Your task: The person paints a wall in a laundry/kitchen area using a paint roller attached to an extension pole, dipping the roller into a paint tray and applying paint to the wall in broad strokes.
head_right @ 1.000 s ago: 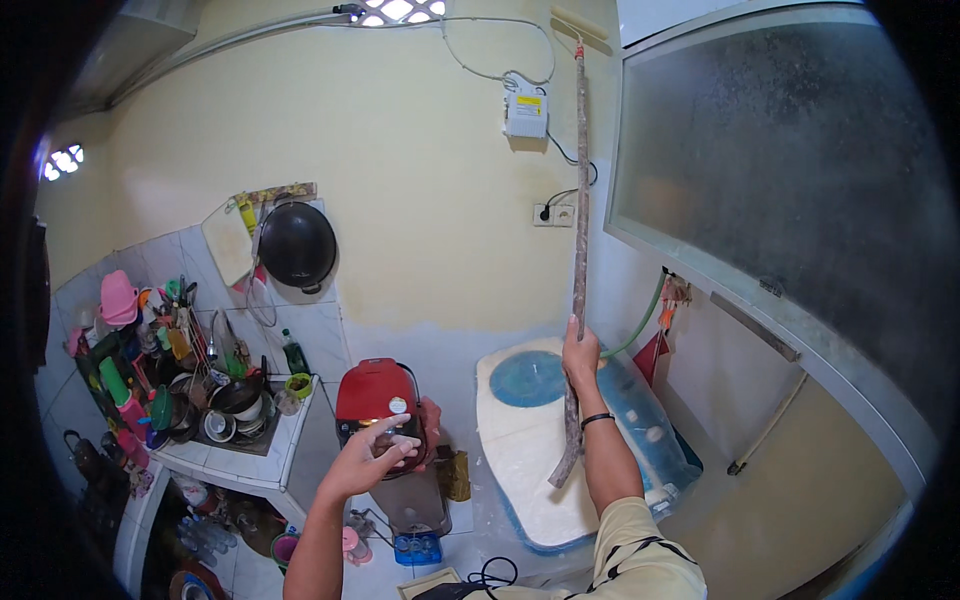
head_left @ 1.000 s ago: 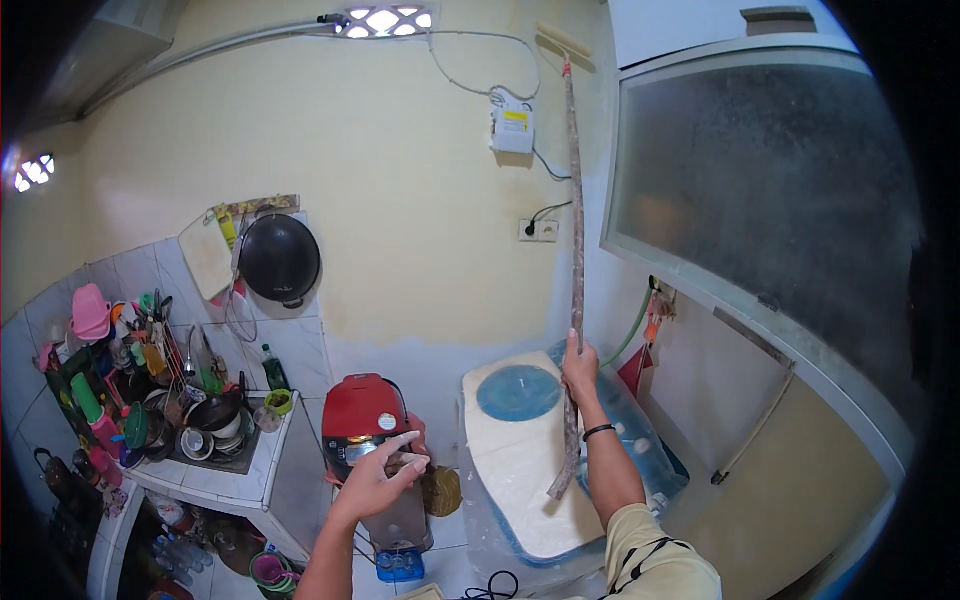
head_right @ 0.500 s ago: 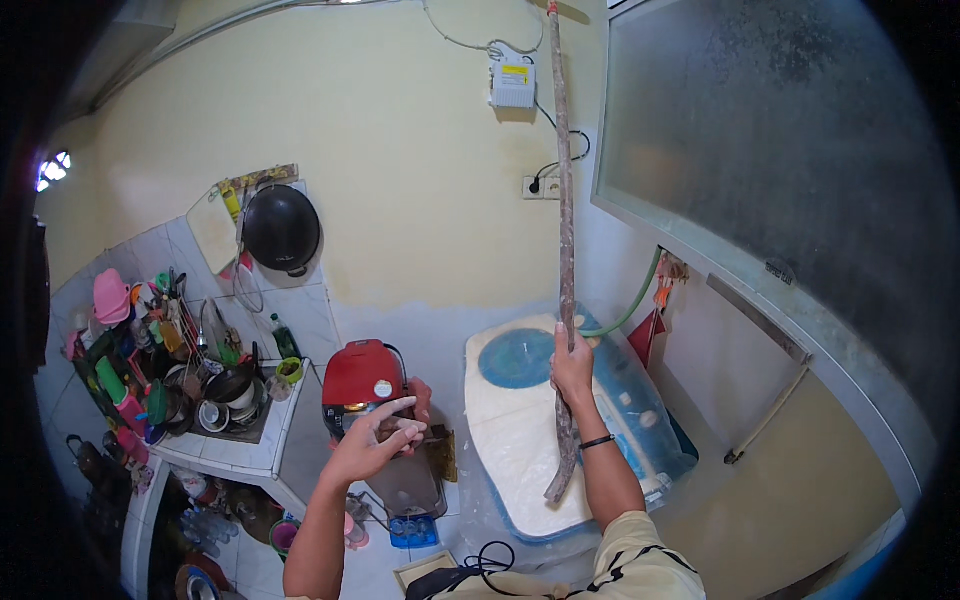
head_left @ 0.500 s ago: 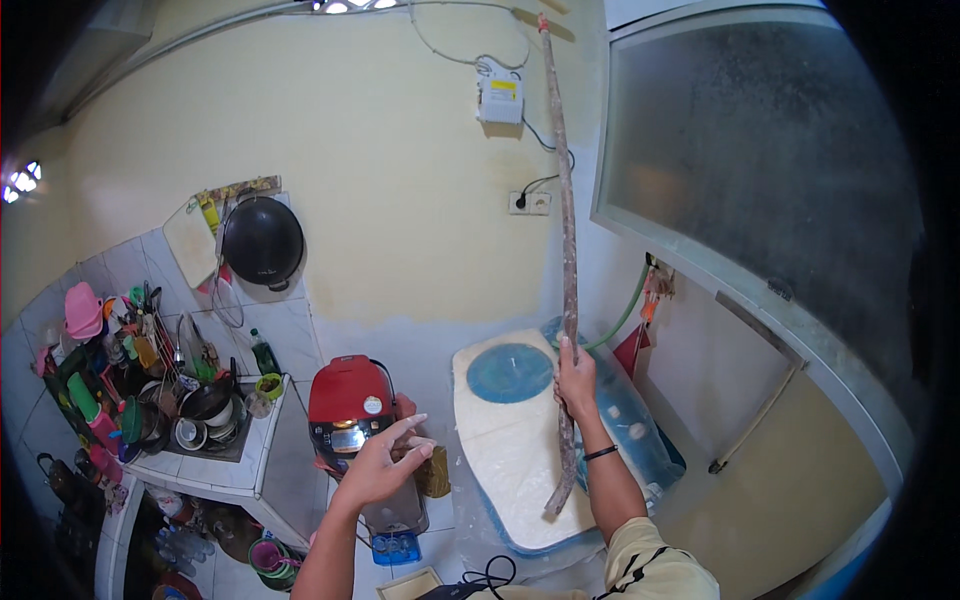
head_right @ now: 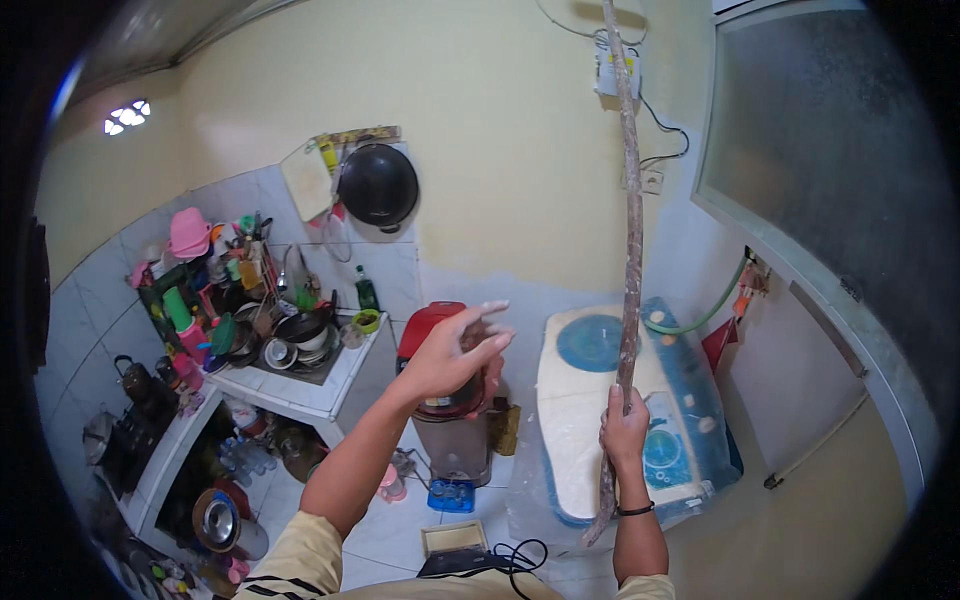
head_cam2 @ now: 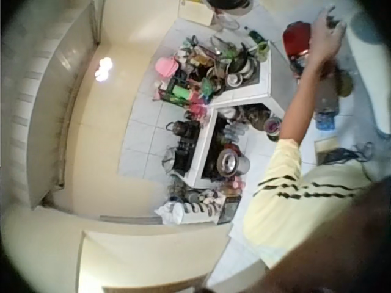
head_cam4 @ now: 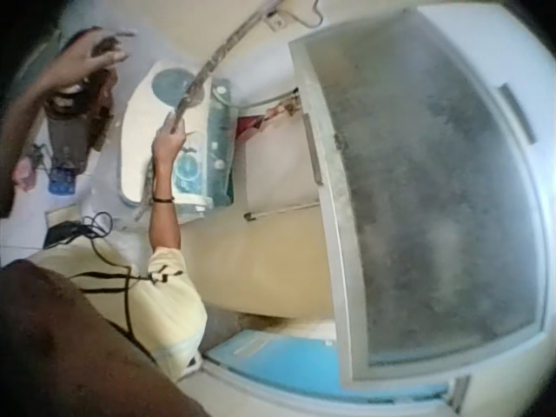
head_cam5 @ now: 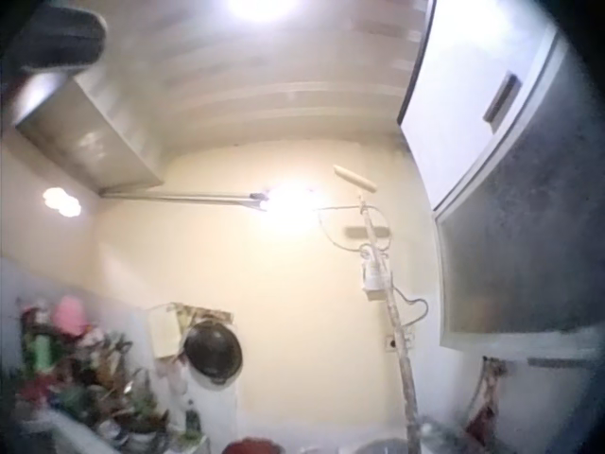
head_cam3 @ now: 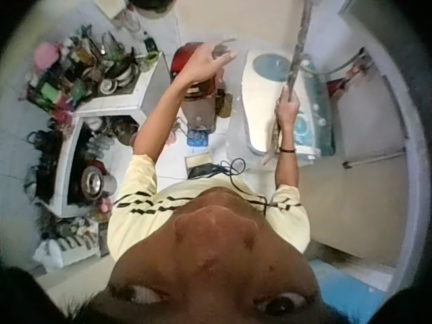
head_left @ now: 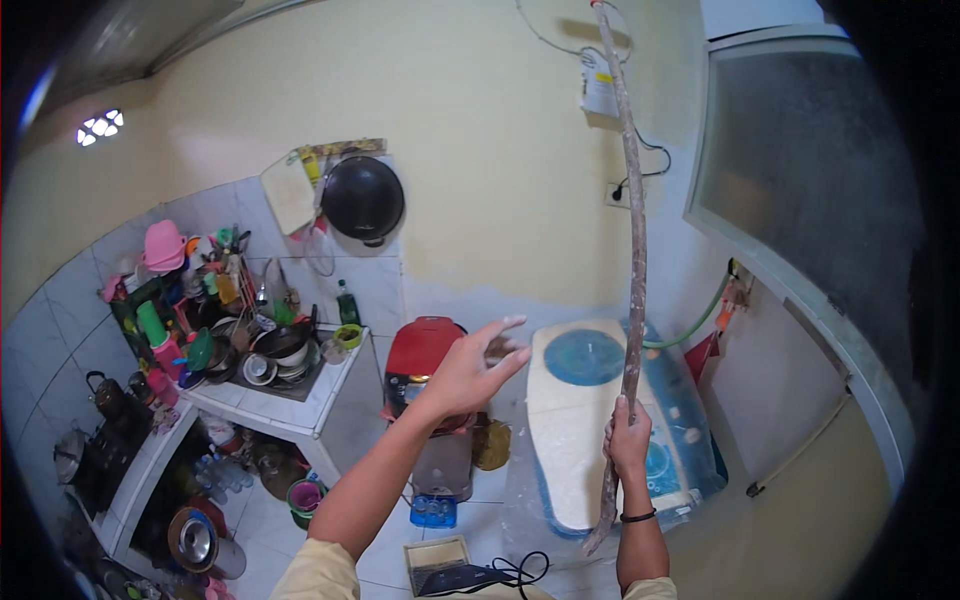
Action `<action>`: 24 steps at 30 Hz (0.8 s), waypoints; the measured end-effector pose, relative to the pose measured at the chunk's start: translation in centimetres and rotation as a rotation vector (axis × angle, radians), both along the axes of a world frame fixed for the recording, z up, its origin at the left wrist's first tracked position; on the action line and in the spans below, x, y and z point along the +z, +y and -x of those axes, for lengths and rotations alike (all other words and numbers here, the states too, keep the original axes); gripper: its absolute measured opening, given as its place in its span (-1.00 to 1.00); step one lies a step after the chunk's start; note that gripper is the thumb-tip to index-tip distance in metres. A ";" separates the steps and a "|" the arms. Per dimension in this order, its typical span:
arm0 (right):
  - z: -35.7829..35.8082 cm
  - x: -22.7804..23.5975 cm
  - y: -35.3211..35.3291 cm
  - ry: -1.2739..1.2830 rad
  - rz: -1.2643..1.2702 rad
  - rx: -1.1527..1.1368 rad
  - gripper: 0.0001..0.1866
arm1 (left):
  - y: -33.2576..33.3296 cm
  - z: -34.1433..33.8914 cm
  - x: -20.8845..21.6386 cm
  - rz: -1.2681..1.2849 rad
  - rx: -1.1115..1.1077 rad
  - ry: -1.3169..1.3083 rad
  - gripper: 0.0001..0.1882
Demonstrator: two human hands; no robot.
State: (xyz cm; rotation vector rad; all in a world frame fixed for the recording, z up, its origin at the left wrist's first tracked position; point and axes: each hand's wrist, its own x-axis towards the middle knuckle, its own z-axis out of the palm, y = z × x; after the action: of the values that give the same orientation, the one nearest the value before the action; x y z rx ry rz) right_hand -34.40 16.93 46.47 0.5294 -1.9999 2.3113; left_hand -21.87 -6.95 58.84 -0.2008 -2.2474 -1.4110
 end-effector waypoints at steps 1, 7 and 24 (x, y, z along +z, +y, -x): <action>-0.7 -0.4 -0.7 0.013 0.007 0.010 -0.71 | -0.1 0.1 0.8 0.004 -0.009 0.042 -0.50; -3.6 -2.9 -5.0 0.166 -0.038 0.073 -0.73 | -1.7 -1.5 4.4 -0.003 0.079 0.142 -0.46; -19.1 -11.2 -16.5 0.411 -0.049 0.327 -0.76 | -4.8 -10.6 9.6 -0.314 0.267 0.351 -0.46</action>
State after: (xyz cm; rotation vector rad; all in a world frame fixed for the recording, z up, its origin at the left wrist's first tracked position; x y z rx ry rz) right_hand -15.26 0.40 35.26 1.3009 -1.8819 2.0778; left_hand -11.30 -11.74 68.41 -0.0369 -1.6781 -1.4318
